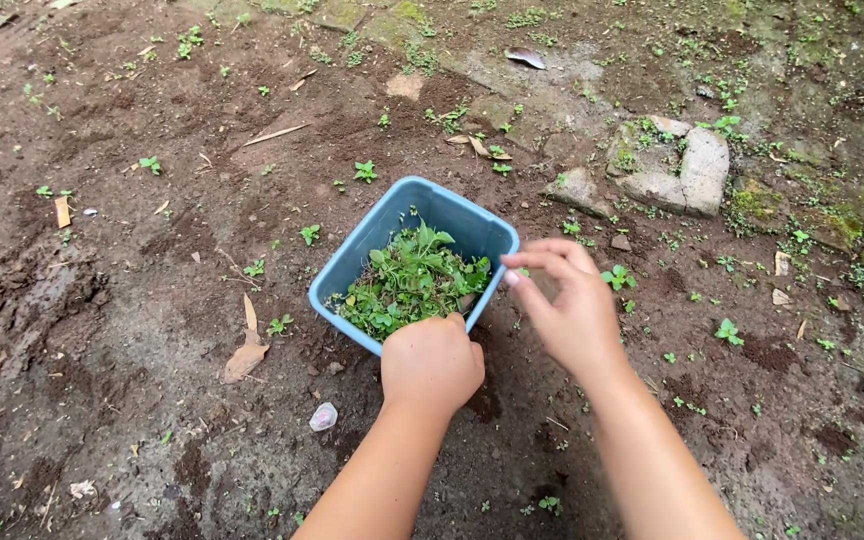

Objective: Picking weeds and small plants from the ground and placing them into a blue container.

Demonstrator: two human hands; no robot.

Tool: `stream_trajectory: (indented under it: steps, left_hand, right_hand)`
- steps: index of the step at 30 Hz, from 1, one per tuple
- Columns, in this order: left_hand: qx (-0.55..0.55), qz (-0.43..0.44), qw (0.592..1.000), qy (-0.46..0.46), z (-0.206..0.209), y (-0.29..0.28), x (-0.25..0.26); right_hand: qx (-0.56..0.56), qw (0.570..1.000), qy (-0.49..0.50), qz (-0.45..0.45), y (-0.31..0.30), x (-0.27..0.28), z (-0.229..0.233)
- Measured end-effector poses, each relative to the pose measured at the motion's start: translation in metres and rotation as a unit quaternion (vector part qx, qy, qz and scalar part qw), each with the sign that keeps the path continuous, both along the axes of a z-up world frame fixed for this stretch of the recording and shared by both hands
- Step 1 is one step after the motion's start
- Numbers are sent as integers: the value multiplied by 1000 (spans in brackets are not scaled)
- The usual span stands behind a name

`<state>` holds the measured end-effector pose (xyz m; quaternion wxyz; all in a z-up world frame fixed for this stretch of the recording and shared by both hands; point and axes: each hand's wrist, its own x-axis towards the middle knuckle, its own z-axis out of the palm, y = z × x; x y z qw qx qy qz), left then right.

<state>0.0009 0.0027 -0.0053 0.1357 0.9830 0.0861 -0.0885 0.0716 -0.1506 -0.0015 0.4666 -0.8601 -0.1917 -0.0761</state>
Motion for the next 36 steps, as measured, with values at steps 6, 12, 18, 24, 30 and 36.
stream_trajectory:
  steps: [6, 12, 18, 24, 30, 36]
  left_hand:
    - [15, -4, 1000, -8, -1, -1, -1]
    - [21, -3, 1000, -20, -4, -2, -2]
    - [20, -2, 1000, -18, -5, -1, -1]
    - [12, -2, 1000, -9, -2, 0, -1]
    - [19, -3, 1000, 7, 3, -1, 0]
    - [22, -3, 1000, 15, 4, -1, 0]
  right_hand:
    - [-245, 891, 301, 235, -77, -32, -80]
    - [-287, 857, 285, 319, -123, -96, -169]
    - [-352, 827, 311, 309, -113, -103, -141]
    - [-409, 814, 290, 294, -114, -114, -149]
    - [-366, 828, 325, 272, -116, -118, -150]
    - [-270, 835, 406, 255, -120, -104, -160]
